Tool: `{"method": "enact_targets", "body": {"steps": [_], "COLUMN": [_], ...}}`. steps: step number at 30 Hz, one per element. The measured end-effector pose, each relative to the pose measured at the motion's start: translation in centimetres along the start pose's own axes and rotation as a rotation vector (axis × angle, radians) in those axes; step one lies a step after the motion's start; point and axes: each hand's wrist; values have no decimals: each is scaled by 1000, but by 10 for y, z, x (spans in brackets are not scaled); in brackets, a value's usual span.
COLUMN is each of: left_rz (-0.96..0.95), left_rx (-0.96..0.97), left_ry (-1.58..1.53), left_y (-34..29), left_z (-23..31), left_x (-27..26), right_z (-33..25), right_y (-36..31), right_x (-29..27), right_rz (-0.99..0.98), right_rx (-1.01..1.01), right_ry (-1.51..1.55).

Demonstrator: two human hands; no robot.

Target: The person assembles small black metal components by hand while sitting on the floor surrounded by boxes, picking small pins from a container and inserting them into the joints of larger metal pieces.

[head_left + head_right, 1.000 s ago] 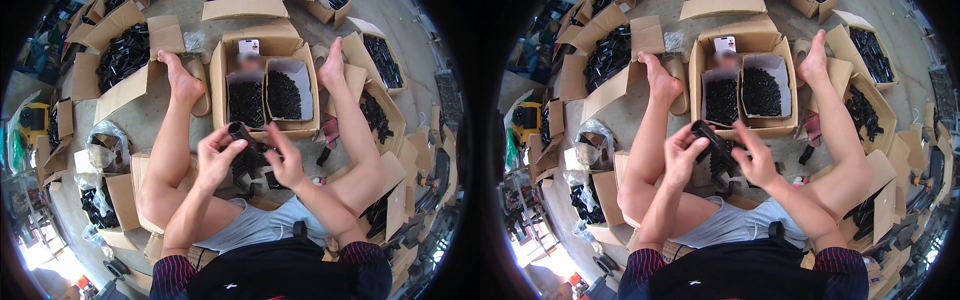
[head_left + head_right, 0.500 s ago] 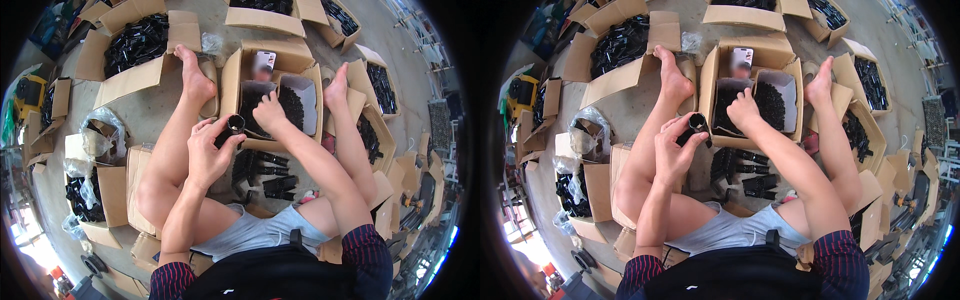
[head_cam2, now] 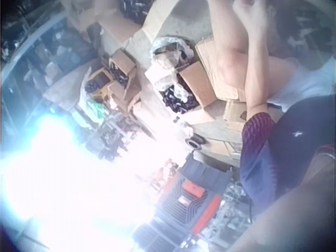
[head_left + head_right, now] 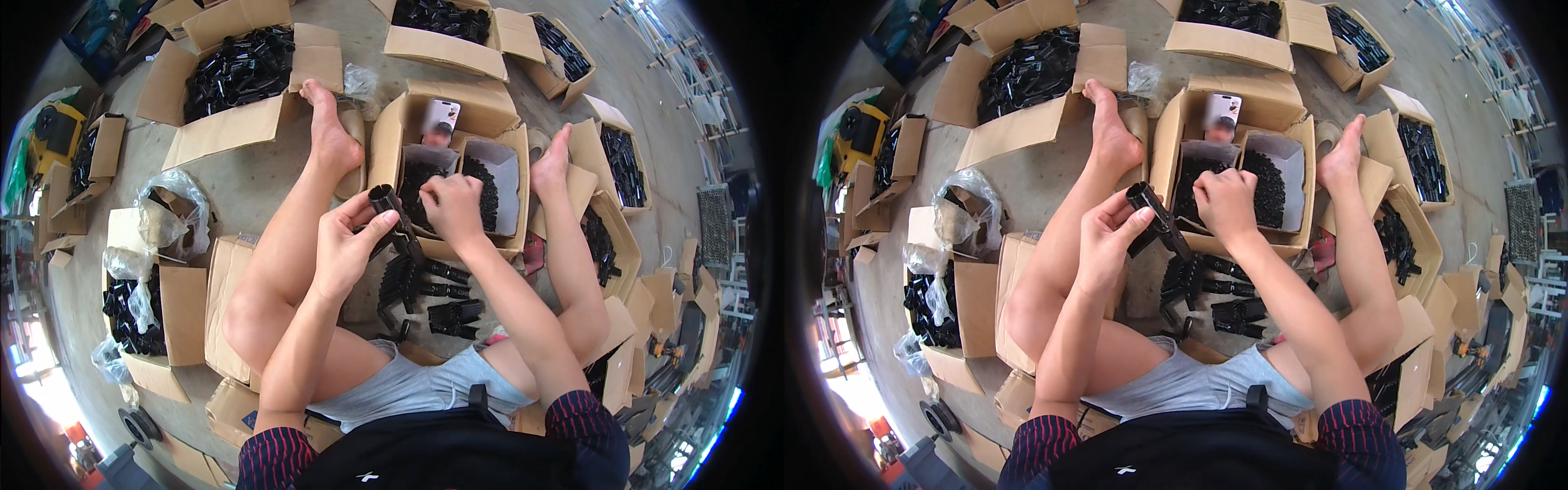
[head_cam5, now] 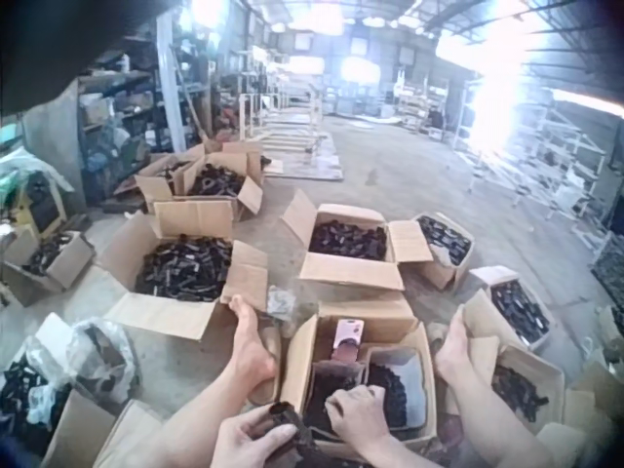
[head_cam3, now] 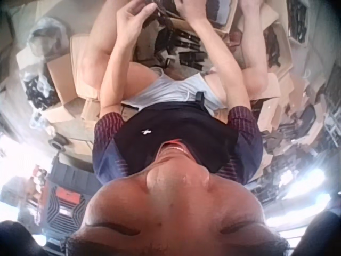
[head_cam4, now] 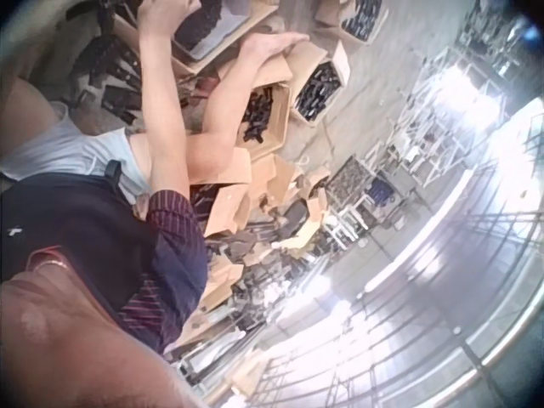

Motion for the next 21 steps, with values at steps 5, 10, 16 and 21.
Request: {"method": "enact_targets", "body": {"steps": [5,10,16,21], "left_rz": [-25,-86,-106,-99], "left_rx": [-117,-177,-202,-169], "left_ry": [-180,-190,-183,-163], "left_y": [0,2,-1,7], "left_z": [-5,-17,-23,-26], "left_x": [3,9,15,11], "right_z": [-53,-64,-64,-65], "right_y": [-44,-61,-71,-65], "right_x": [-58,-57,-40,-27], "right_rz": [298,341,380,390], "right_rx": [172,179,220,184], "right_ry": [723,715,822,760]}}
Point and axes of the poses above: each hand's wrist, its own y-axis towards the middle knuckle, its own x-axis out of the palm, z = x × y, and after that the axes turned 10 degrees about -z, right-handed
